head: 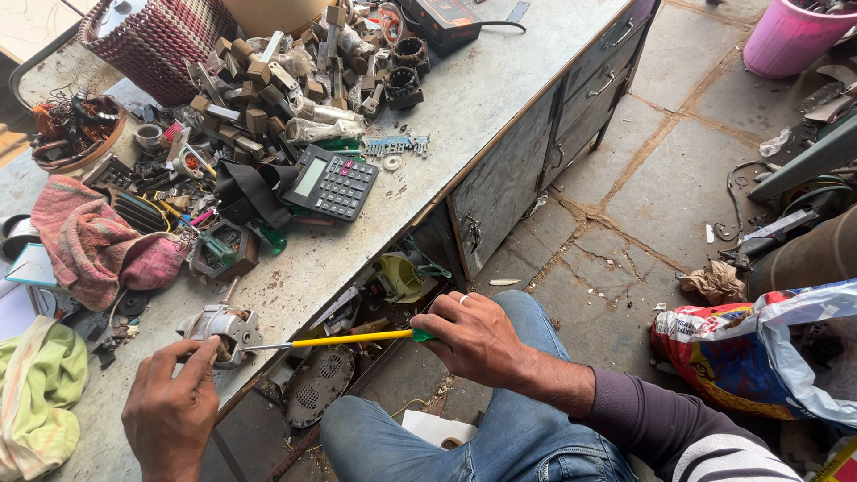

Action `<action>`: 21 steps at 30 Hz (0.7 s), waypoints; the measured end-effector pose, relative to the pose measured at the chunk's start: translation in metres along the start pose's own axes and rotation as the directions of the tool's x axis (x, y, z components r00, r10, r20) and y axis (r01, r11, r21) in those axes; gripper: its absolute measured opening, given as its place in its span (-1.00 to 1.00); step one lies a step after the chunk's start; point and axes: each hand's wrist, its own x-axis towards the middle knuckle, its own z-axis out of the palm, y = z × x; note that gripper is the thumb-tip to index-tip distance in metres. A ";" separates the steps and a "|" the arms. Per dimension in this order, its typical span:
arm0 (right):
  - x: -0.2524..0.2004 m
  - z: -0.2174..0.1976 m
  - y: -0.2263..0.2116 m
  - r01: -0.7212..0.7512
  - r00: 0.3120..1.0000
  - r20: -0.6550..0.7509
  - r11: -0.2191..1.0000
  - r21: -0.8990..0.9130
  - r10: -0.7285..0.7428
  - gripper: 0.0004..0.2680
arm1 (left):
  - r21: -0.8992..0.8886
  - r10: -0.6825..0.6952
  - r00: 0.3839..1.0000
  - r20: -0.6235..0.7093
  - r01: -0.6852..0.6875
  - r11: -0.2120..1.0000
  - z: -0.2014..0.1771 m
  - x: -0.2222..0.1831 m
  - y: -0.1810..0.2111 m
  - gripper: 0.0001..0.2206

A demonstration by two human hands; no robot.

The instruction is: The person uses a screwdriver to adjust the internal components of a small electric motor held in their left hand. They repeatedly insert the screwdriver into the motor housing and turn it while rotating the motor to access different areas.

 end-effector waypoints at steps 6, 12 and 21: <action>0.000 0.001 -0.001 0.003 1.000 -0.006 1.000 0.000 -0.003 -0.73 | -0.008 0.014 1.000 0.008 -0.014 1.000 -0.002 0.001 0.000 -0.82; 0.001 0.000 -0.001 0.001 1.000 -0.011 1.000 0.003 -0.001 -0.74 | 0.007 0.033 0.999 0.013 -0.033 0.999 -0.004 0.004 0.003 -0.78; 0.005 -0.004 -0.004 0.007 1.000 -0.015 1.000 0.000 -0.007 -0.76 | -0.085 0.024 0.999 0.043 -0.020 0.996 -0.020 0.016 0.011 -0.83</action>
